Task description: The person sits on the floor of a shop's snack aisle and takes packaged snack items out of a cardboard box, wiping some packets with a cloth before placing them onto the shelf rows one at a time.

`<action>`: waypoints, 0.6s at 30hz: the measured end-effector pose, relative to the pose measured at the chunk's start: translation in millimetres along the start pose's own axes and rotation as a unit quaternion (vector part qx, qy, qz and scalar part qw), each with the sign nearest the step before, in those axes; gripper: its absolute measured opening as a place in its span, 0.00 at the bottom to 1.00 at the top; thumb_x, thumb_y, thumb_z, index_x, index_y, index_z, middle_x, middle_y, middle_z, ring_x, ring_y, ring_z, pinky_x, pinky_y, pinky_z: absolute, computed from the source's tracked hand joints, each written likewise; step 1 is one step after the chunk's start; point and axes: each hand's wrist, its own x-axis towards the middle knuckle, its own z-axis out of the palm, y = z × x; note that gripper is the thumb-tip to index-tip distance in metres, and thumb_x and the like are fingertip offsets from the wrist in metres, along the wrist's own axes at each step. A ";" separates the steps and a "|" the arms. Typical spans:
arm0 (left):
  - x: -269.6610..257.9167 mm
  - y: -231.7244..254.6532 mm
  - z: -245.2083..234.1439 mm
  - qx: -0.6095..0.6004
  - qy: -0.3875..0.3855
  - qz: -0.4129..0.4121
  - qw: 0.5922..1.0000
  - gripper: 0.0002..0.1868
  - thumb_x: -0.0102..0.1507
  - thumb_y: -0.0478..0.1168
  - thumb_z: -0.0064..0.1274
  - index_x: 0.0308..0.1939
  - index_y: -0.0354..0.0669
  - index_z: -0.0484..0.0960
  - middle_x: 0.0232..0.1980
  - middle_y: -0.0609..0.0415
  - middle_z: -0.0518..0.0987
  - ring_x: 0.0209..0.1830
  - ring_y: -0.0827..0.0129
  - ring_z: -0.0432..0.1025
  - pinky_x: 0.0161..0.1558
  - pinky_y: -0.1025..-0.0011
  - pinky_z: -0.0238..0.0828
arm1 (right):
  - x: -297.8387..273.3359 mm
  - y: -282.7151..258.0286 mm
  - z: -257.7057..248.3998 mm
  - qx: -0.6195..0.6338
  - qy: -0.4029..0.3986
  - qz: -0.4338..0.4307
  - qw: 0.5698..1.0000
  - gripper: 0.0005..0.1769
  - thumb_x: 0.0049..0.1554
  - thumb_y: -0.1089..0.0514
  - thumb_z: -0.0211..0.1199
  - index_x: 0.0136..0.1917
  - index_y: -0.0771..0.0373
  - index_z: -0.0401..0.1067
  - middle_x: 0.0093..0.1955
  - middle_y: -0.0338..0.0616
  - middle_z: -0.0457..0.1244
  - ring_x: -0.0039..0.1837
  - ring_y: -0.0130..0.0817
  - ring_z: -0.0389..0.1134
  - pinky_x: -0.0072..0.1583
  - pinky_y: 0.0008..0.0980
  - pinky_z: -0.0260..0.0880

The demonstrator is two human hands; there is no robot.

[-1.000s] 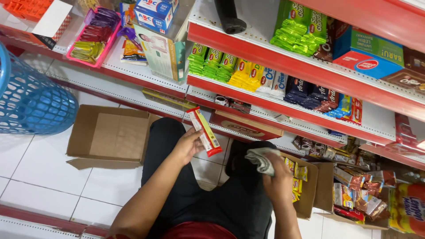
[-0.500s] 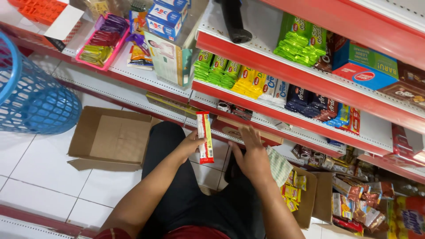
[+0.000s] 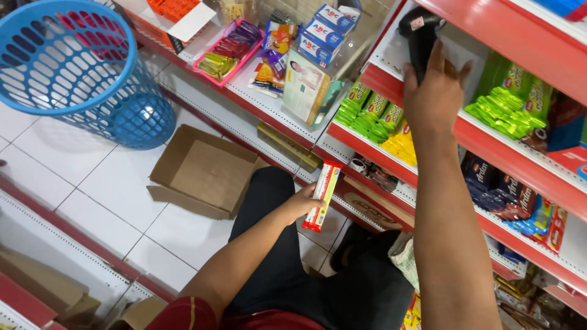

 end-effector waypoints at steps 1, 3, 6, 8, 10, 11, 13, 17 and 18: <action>-0.1 -0.7 -1.3 -0.003 0.003 -0.001 1.000 0.40 0.59 0.38 0.59 0.75 0.46 0.64 0.62 0.50 0.76 0.61 0.66 0.73 0.61 0.66 0.70 | -17.1 -3.9 -4.9 0.001 -0.003 -0.003 1.000 0.42 0.65 0.51 0.68 0.81 0.70 0.49 0.70 0.68 0.59 0.71 0.70 0.52 0.74 0.64 0.47; 1.6 -1.1 -2.9 0.004 -0.010 -0.001 1.000 0.41 0.59 0.39 0.59 0.76 0.47 0.63 0.62 0.48 0.76 0.62 0.65 0.72 0.62 0.66 0.70 | -50.7 -9.0 -16.3 -0.039 0.074 -0.095 0.992 0.34 0.68 0.57 0.69 0.80 0.68 0.57 0.63 0.58 0.66 0.66 0.60 0.63 0.71 0.54 0.60; 3.0 -5.5 -7.7 0.005 -0.036 0.037 0.999 0.40 0.59 0.38 0.58 0.76 0.43 0.64 0.65 0.44 0.76 0.65 0.62 0.71 0.63 0.64 0.68 | -132.2 -44.8 -38.5 -0.002 0.070 -0.081 0.994 0.42 0.62 0.59 0.71 0.81 0.74 0.54 0.54 0.60 0.65 0.53 0.59 0.65 0.59 0.54 0.65; 4.7 -4.3 -9.2 0.003 -0.041 0.030 0.999 0.42 0.60 0.38 0.57 0.77 0.44 0.60 0.69 0.45 0.73 0.68 0.62 0.68 0.66 0.64 0.66 | -190.9 -35.9 -20.6 0.035 -0.012 -0.017 0.999 0.44 0.56 0.57 0.71 0.78 0.75 0.55 0.50 0.63 0.66 0.51 0.61 0.67 0.55 0.55 0.68; 3.2 -2.2 -7.8 -0.004 -0.046 0.022 0.999 0.43 0.60 0.38 0.56 0.78 0.46 0.57 0.72 0.46 0.70 0.71 0.62 0.66 0.68 0.65 0.64 | -243.2 -26.9 -7.5 0.070 -0.099 0.045 0.992 0.46 0.49 0.56 0.71 0.74 0.75 0.55 0.47 0.66 0.66 0.48 0.62 0.70 0.50 0.55 0.72; 2.0 0.7 -7.2 0.011 -0.045 0.018 0.999 0.43 0.61 0.38 0.56 0.79 0.46 0.57 0.74 0.46 0.68 0.73 0.62 0.64 0.69 0.65 0.61 | -265.3 -22.4 -2.8 0.086 -0.145 0.059 0.984 0.43 0.46 0.57 0.69 0.72 0.70 0.59 0.48 0.65 0.67 0.50 0.63 0.70 0.53 0.55 0.71; 0.9 5.9 -5.4 0.026 -0.045 0.012 0.999 0.42 0.61 0.39 0.55 0.79 0.47 0.57 0.76 0.46 0.67 0.75 0.63 0.62 0.70 0.66 0.59 | -298.7 -13.5 2.0 0.102 -0.193 0.074 0.973 0.41 0.43 0.58 0.67 0.70 0.64 0.62 0.49 0.65 0.68 0.52 0.63 0.70 0.56 0.54 0.71; -0.3 12.0 0.1 0.035 -0.041 0.007 0.999 0.44 0.61 0.38 0.52 0.81 0.50 0.54 0.77 0.47 0.65 0.75 0.63 0.61 0.70 0.67 0.58 | -328.7 -9.0 -5.3 0.142 -0.379 0.101 0.909 0.43 0.42 0.57 0.64 0.72 0.54 0.59 0.50 0.62 0.69 0.54 0.63 0.70 0.57 0.53 0.70; -0.3 13.4 1.6 0.029 -0.045 0.013 0.998 0.45 0.61 0.38 0.50 0.81 0.51 0.52 0.76 0.47 0.66 0.75 0.62 0.62 0.70 0.67 0.59 | -331.7 -10.8 -8.6 0.145 -0.437 0.123 0.879 0.42 0.43 0.57 0.63 0.72 0.50 0.59 0.49 0.60 0.69 0.54 0.61 0.70 0.57 0.52 0.70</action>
